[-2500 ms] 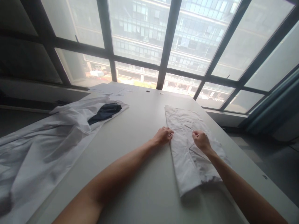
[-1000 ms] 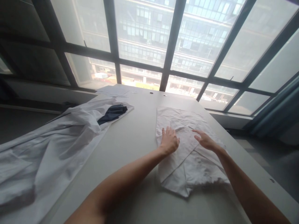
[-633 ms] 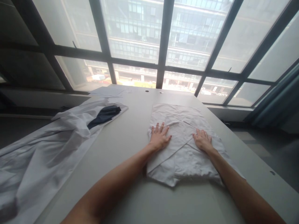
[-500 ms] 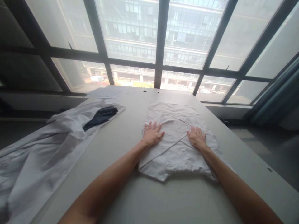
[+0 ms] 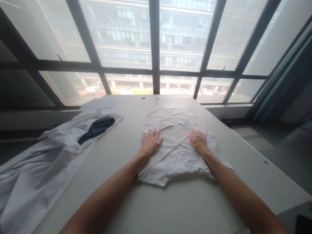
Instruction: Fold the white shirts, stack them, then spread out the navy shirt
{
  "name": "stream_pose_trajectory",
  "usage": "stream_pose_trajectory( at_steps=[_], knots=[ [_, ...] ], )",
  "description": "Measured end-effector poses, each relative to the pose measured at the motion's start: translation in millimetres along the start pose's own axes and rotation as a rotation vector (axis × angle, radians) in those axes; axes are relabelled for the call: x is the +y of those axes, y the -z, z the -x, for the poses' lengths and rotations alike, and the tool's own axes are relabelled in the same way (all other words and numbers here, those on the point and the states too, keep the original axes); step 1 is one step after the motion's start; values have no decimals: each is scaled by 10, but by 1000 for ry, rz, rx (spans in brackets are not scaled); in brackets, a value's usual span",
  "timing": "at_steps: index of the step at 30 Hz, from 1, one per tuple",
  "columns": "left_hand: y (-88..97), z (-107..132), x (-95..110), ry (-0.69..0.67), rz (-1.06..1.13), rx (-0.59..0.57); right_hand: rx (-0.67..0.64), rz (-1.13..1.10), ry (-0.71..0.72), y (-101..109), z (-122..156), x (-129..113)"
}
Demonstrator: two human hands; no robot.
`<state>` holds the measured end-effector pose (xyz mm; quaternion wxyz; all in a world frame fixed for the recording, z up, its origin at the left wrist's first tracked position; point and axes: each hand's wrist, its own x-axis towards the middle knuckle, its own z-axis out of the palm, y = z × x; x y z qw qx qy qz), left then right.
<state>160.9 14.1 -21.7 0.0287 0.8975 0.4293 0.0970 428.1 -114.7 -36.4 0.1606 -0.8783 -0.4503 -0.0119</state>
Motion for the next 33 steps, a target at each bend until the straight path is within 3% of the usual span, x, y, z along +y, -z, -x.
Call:
stream_pose_trajectory(
  at_steps=[6,10,19,25,33],
  knots=[
    [-5,-28,0,18,22,-62,-29,-45,27,-9,-24,-18],
    [-23,-34,-6,18,20,-55,-77,-59,83,2,-36,-28],
    [-36,-29,5,14,26,-47,-22,-135,68,-9,-62,-49],
    [-27,-20,14,5,36,-44,-101,-61,77,-33,-61,-52],
    [-10,-12,26,8,38,-54,-7,-155,93,-20,-56,-68]
  ],
)
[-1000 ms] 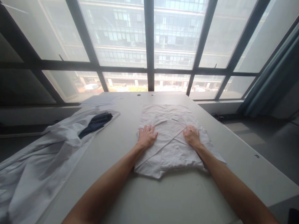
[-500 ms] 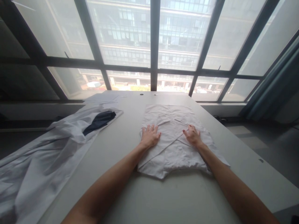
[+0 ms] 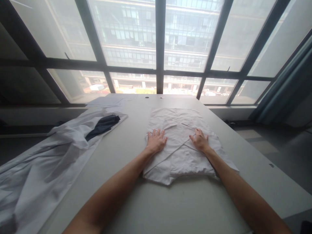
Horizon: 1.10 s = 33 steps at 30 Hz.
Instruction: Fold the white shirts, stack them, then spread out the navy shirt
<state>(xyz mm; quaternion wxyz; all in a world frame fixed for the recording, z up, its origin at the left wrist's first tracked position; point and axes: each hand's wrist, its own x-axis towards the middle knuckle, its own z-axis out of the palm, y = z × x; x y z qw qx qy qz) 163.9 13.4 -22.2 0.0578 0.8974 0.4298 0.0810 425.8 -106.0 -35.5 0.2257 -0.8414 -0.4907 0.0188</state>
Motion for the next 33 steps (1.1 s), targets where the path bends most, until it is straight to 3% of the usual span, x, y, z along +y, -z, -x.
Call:
stream_pose_trajectory(
  at_steps=[5,10,12,15,19,23,27,29,30,33],
  knots=[
    [-4,-6,-5,1,-2,-2,159,-181,121,104,0,-63],
    [-7,-6,-1,0,-12,12,420,-398,507,231,64,-139],
    [-9,-2,7,-1,-15,34,469,-477,637,273,117,-181],
    [-1,2,29,-11,-18,105,435,-551,755,334,201,-260],
    [46,-21,83,-91,132,267,184,-651,839,416,308,-410],
    [71,-70,126,-147,476,382,-243,-795,744,460,423,-583],
    [26,-82,136,-211,524,299,-683,-878,586,436,485,-662],
    [-3,-66,145,-256,449,262,-708,-1022,479,407,456,-638],
    [-15,-53,152,-269,406,253,-651,-1123,411,391,423,-609],
    [-29,-3,180,-280,288,241,-332,-1340,168,341,276,-470]
  ],
)
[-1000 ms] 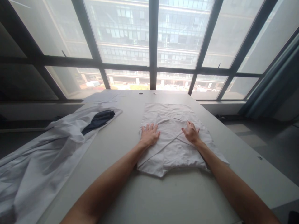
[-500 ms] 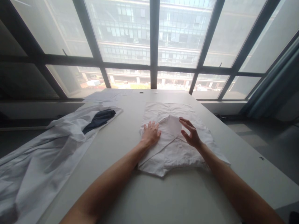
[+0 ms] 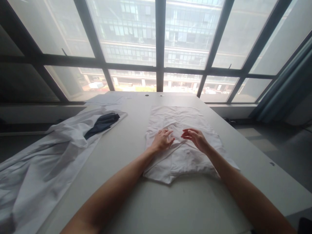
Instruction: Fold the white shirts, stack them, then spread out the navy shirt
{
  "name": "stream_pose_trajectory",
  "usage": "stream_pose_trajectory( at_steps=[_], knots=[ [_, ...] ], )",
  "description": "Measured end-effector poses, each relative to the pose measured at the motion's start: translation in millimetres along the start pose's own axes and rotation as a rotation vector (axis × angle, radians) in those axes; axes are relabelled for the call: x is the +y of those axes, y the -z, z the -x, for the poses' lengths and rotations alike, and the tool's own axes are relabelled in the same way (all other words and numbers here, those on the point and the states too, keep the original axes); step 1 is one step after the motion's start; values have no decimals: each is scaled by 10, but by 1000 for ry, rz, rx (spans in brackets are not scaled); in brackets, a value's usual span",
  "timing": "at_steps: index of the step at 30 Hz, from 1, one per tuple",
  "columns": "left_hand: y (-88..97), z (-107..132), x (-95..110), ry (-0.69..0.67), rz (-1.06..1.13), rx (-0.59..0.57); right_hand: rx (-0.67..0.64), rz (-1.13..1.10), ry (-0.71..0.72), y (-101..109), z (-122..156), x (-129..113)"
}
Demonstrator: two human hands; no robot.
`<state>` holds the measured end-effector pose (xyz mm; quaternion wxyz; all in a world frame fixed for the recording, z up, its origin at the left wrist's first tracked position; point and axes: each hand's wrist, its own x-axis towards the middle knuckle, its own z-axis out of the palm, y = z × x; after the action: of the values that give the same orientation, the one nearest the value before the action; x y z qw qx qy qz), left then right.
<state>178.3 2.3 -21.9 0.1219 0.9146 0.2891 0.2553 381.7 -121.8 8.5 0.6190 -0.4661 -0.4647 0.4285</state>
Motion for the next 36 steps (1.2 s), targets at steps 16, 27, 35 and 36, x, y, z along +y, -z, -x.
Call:
stream_pose_trajectory(
  at_steps=[16,27,35,36],
  knots=[
    [-56,18,-22,-112,19,-32,569,-80,-51,427,-146,296],
    [-54,13,-19,-154,207,22,502,-29,-57,447,-124,306],
    [-8,32,60,-105,33,-36,477,2,-59,451,-123,316],
    [-7,38,66,-100,13,-45,476,0,-59,450,-124,317]
  ],
)
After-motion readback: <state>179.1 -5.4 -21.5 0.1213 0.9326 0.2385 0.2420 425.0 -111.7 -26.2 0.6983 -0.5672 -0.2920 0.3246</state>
